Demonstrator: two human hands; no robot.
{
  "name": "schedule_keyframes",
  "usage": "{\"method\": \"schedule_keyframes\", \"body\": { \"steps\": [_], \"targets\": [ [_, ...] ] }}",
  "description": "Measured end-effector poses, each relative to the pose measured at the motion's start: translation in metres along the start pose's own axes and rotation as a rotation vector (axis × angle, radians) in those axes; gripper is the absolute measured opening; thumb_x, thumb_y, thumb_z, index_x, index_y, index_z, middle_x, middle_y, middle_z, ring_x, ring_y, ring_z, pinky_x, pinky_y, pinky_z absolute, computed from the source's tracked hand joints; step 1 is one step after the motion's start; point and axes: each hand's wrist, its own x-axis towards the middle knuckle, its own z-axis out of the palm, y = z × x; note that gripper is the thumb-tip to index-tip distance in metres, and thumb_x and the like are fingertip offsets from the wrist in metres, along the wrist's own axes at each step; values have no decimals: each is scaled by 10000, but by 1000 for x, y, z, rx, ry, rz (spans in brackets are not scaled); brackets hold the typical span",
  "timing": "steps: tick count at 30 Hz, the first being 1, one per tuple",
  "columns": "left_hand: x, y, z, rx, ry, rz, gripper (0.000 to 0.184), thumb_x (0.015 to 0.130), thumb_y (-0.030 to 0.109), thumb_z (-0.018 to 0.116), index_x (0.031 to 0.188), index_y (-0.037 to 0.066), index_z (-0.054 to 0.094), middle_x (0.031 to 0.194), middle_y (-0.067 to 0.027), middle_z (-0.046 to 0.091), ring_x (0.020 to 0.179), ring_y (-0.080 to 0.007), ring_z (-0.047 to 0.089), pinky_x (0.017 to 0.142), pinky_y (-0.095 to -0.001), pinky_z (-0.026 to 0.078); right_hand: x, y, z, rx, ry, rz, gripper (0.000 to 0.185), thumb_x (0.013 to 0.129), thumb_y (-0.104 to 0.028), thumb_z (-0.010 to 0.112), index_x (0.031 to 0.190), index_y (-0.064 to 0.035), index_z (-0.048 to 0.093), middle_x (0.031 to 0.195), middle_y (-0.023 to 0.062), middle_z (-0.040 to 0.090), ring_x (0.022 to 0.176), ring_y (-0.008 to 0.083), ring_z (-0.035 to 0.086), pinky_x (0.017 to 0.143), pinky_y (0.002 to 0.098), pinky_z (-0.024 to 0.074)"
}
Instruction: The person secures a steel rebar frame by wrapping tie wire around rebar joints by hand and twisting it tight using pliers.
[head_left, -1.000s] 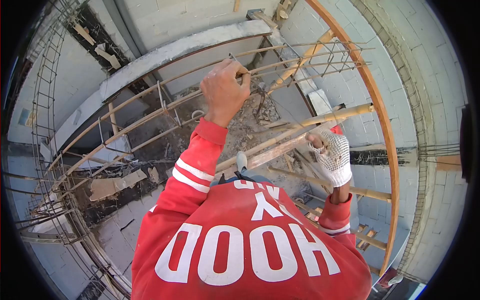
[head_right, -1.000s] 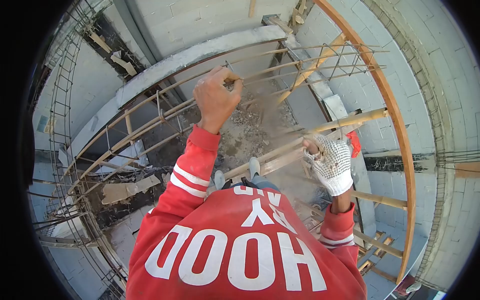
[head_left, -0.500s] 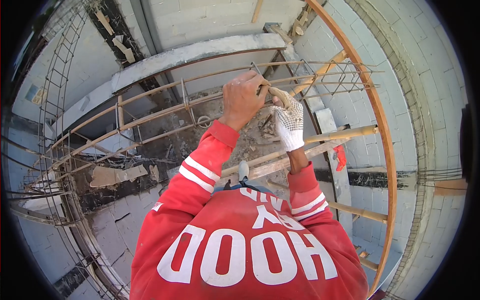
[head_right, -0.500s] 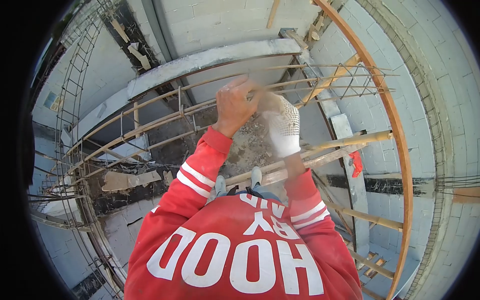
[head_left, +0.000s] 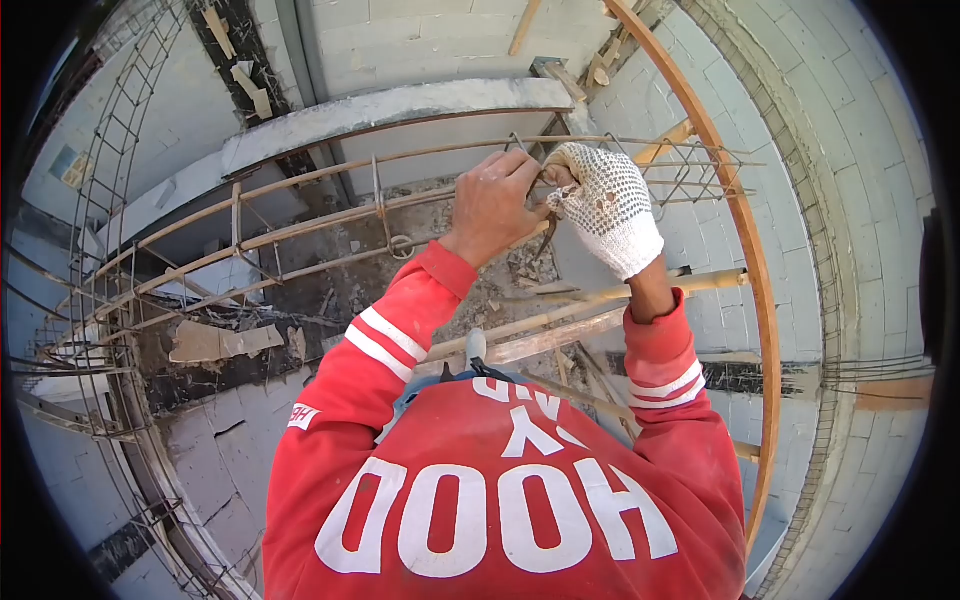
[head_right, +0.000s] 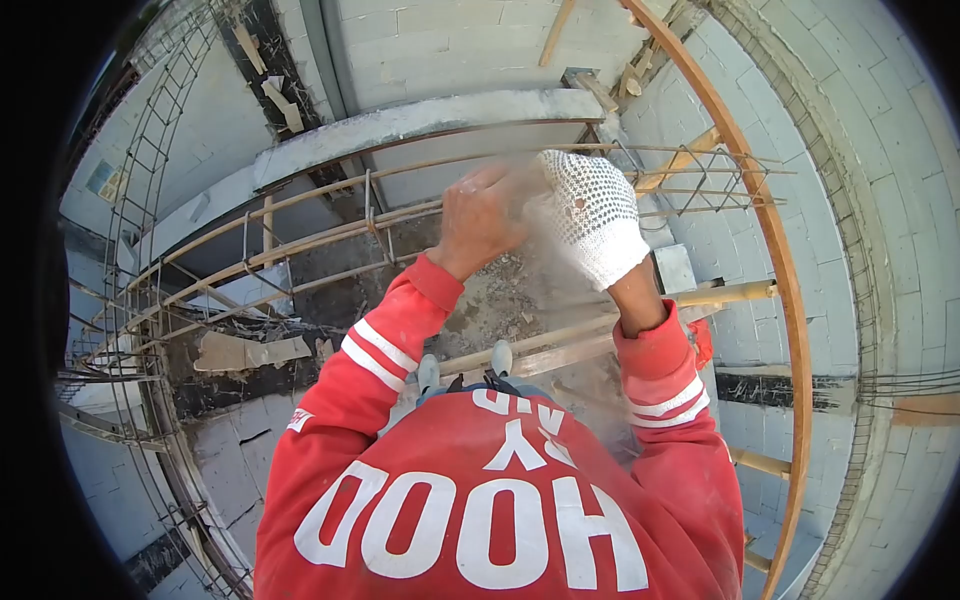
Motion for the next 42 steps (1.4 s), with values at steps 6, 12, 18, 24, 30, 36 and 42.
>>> {"method": "schedule_keyframes", "body": {
  "steps": [6,12,18,24,30,36,42],
  "targets": [
    [3,6,3,-48,56,-153,627,752,230,797,1336,131,592,843,-37,706,805,-267,699,686,-389,553,9,23,12,156,114,254,142,892,-162,666,941,-29,675,843,177,681,774,364,656,710,424,515],
    [9,9,-3,-131,10,-331,509,815,296,758,1290,149,650,822,-93,722,744,-335,694,668,-434,532,-76,22,56,574,17,455,148,888,-144,648,977,-27,662,808,157,640,735,295,623,703,372,502],
    [18,10,-7,-101,-112,-406,232,838,239,754,1033,116,734,833,-68,710,763,-315,691,655,-432,511,-91,-56,56,1084,120,753,267,1025,-269,628,1118,-26,689,786,-16,597,661,61,516,576,235,419],
    [3,5,-13,-51,-57,-37,188,804,183,767,983,123,756,989,-30,659,826,-273,677,682,-418,526,-87,-65,36,1021,166,739,327,1023,-294,627,1192,-21,690,801,2,628,633,60,525,567,231,427],
    [7,9,-14,-46,-115,-70,117,814,138,739,925,155,769,1010,16,611,874,-222,660,681,-396,537,-73,-44,22,1247,198,711,375,1012,-354,646,1060,10,721,825,31,672,689,98,569,613,272,460],
    [4,4,-6,-60,-24,-50,95,794,120,748,886,128,766,984,11,610,893,-232,652,694,-397,543,-121,82,174,331,222,736,703,776,-238,872,1322,-63,465,1157,156,658,1014,268,674,885,393,538],
    [-21,18,4,-125,263,9,251,728,46,770,961,62,678,982,-79,621,887,-306,626,735,-418,533,-98,44,185,446,404,685,631,797,-184,762,1351,-116,469,1207,149,654,1100,387,648,924,432,522]
  ]
}}
